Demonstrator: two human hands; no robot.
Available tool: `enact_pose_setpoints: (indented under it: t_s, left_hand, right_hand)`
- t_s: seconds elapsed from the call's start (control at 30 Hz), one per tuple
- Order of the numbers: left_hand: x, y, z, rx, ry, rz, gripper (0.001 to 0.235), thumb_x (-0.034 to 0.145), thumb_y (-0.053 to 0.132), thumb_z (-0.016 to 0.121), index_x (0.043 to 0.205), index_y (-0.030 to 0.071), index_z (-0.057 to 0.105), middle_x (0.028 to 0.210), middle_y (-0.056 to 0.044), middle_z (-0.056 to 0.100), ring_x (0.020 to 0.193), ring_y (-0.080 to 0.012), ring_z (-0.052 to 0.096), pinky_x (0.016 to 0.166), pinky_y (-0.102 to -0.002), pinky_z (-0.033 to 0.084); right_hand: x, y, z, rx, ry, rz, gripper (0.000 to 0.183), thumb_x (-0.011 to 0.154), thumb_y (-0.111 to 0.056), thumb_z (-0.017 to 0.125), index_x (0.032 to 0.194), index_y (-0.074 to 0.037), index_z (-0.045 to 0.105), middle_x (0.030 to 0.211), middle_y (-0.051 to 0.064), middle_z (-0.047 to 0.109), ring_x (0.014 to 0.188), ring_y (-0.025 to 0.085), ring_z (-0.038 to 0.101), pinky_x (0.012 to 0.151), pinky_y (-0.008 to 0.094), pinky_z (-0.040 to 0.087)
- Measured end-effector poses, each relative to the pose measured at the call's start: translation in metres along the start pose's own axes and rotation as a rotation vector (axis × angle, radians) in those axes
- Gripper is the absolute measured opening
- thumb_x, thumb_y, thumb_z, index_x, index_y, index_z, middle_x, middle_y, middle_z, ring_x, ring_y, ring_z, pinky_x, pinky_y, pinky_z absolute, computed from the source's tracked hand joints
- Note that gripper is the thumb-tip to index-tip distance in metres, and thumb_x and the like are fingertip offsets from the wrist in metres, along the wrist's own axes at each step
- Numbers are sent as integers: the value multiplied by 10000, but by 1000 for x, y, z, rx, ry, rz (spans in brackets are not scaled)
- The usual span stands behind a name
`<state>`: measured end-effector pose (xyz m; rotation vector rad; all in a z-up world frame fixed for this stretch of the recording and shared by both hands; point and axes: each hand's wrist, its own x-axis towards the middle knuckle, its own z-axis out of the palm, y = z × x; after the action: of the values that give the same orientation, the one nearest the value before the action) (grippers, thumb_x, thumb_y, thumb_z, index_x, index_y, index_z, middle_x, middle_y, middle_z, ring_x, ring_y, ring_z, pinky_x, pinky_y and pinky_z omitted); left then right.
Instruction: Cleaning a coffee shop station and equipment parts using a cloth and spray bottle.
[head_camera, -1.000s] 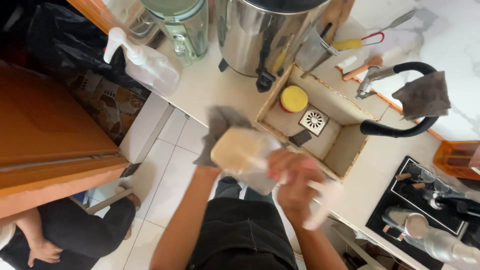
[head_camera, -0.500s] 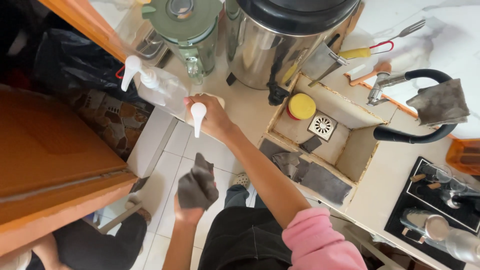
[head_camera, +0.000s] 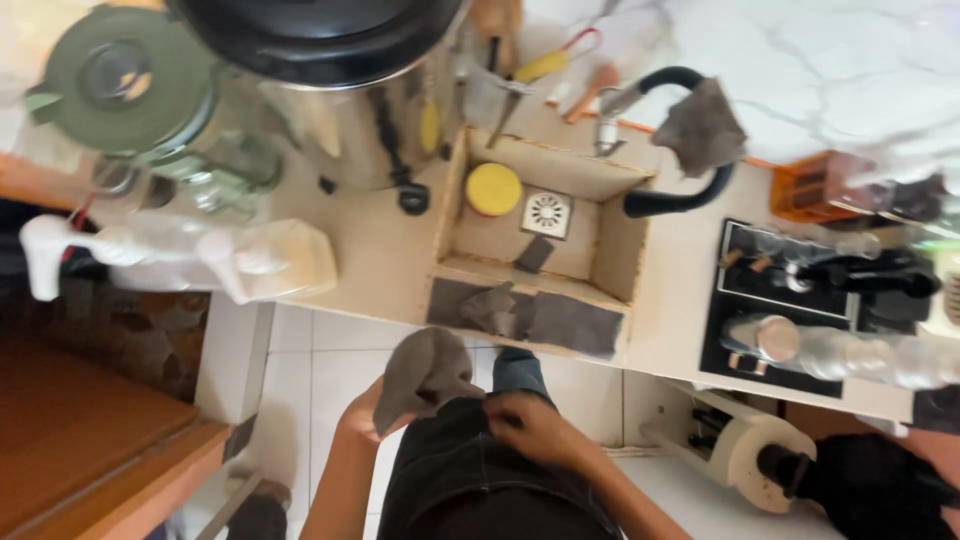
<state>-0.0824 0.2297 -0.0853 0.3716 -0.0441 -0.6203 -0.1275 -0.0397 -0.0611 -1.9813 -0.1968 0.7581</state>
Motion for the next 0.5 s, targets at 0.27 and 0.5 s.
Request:
enact_pose_setpoints:
  t_s: [0.27, 0.5]
  left_hand:
    - [112, -80, -27, 265, 40, -539, 514, 1059, 124, 594, 1531, -29, 458, 1338, -86, 582, 1244, -145, 563, 1048, -256, 473]
    - [216, -118, 110, -30, 155, -354, 433, 1095, 151, 523, 1462, -65, 451, 1365, -85, 579, 1220, -142, 579, 1067, -244, 480]
  right_hand:
    - [-126, -42, -151, -166, -632, 678, 581, 954, -607, 414, 1435, -320, 571, 1552, -52, 514, 1452, 164, 438, 1204, 361, 313]
    - [-109, 85, -386, 133, 212, 456, 253, 908, -226, 640, 1111, -123, 747, 1175, -9, 767, 1123, 189, 713, 1032, 379, 524]
